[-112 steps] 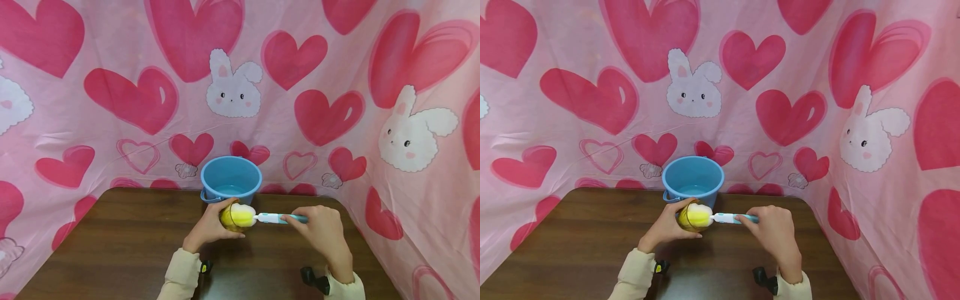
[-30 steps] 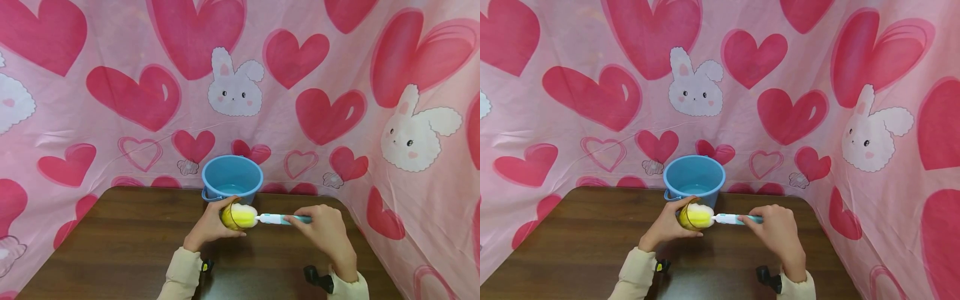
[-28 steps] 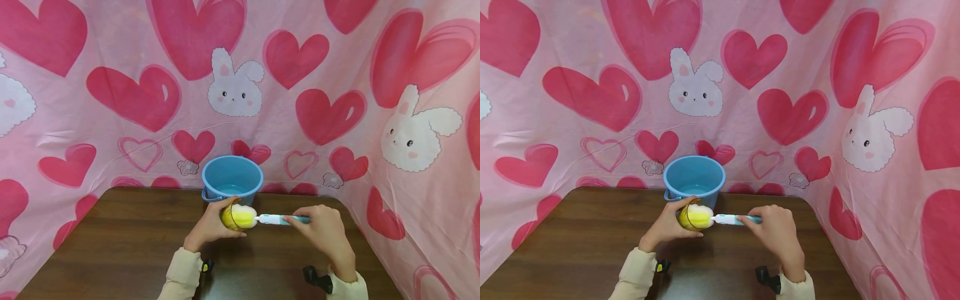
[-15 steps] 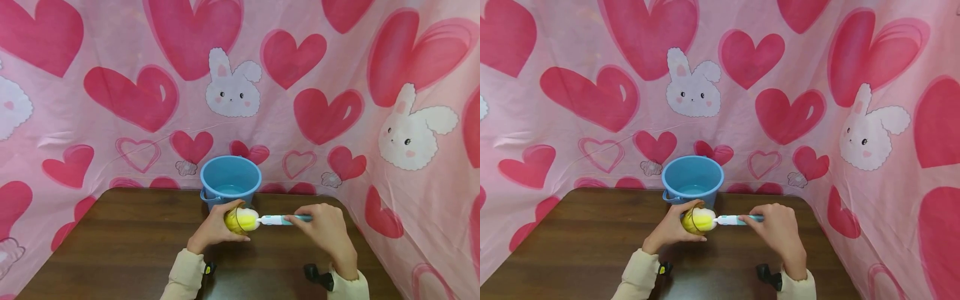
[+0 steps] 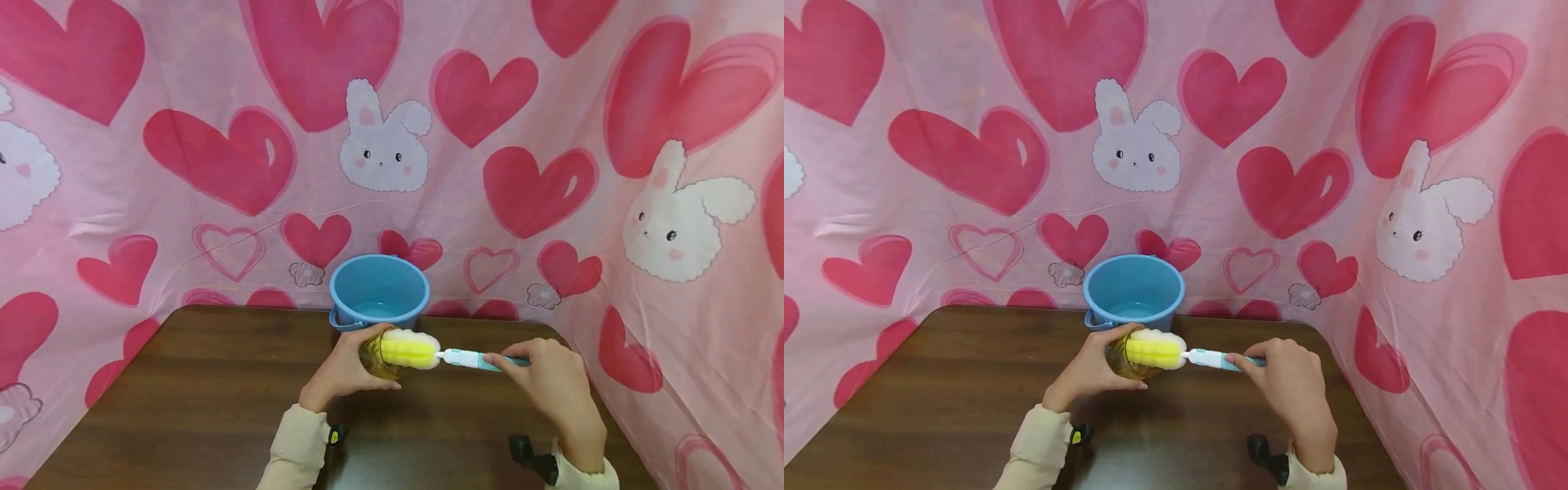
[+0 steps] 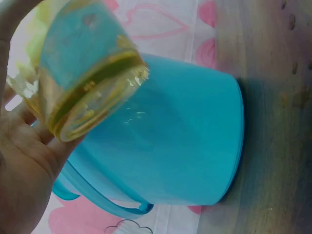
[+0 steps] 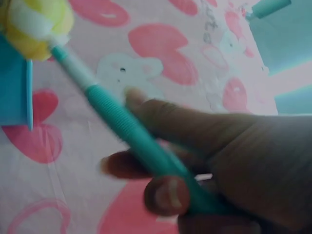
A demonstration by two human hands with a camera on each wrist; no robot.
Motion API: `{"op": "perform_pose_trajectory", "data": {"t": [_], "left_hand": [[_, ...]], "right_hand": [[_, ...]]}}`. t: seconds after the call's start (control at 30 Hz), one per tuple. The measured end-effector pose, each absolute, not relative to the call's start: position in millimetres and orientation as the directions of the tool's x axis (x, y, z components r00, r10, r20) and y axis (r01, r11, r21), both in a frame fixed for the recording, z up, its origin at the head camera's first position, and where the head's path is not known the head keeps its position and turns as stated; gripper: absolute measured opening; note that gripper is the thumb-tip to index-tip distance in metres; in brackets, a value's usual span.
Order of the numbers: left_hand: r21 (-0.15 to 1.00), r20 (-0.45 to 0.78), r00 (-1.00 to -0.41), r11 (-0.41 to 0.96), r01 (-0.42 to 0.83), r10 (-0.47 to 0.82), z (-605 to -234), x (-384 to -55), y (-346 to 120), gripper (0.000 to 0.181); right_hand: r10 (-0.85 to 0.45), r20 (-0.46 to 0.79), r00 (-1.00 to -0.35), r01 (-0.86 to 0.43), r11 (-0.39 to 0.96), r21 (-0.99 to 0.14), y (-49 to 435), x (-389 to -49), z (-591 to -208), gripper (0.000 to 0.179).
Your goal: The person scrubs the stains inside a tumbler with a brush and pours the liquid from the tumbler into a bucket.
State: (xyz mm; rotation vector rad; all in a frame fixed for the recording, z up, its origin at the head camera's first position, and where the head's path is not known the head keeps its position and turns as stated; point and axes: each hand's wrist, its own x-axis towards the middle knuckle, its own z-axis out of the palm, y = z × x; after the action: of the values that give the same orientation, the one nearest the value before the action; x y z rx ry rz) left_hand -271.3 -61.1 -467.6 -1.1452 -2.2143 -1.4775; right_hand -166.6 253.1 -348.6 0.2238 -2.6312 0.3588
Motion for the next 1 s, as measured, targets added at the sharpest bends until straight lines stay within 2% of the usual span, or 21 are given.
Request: {"op": "perform_pose_trajectory", "data": {"t": [0.13, 0.23, 0.47, 0.63, 1.0], "left_hand": [[0.662, 0.558, -0.672, 0.227, 0.714, 0.487, -468.3, -270.8, -63.4, 0.089], [0.674, 0.546, -0.676, 0.221, 0.705, 0.494, -468.3, -270.4, -63.5, 0.088], [0.687, 0.567, -0.672, 0.175, 0.705, 0.477, -469.2, -270.8, -61.6, 0.089], [0.704, 0.568, -0.675, 0.148, 0.695, 0.471, -469.2, -270.7, -60.1, 0.089], [0.713, 0.565, -0.674, 0.131, 0.689, 0.477, -470.6, -269.9, -54.5, 0.088]], "right_hand": [[-0.116, 0.331, -0.936, -0.194, 0.957, -0.214, 247.1, -164.8, -349.2, 0.025], [-0.130, 0.306, -0.943, -0.202, 0.955, -0.217, 246.0, -163.1, -348.9, 0.022], [-0.182, 0.441, -0.879, -0.286, 0.941, -0.180, 249.0, -162.0, -349.3, 0.019], [-0.148, 0.537, -0.830, -0.286, 0.941, -0.183, 253.2, -162.7, -349.2, 0.019], [-0.111, 0.572, -0.813, -0.290, 0.929, -0.232, 266.9, -163.6, -349.6, 0.020]]}}
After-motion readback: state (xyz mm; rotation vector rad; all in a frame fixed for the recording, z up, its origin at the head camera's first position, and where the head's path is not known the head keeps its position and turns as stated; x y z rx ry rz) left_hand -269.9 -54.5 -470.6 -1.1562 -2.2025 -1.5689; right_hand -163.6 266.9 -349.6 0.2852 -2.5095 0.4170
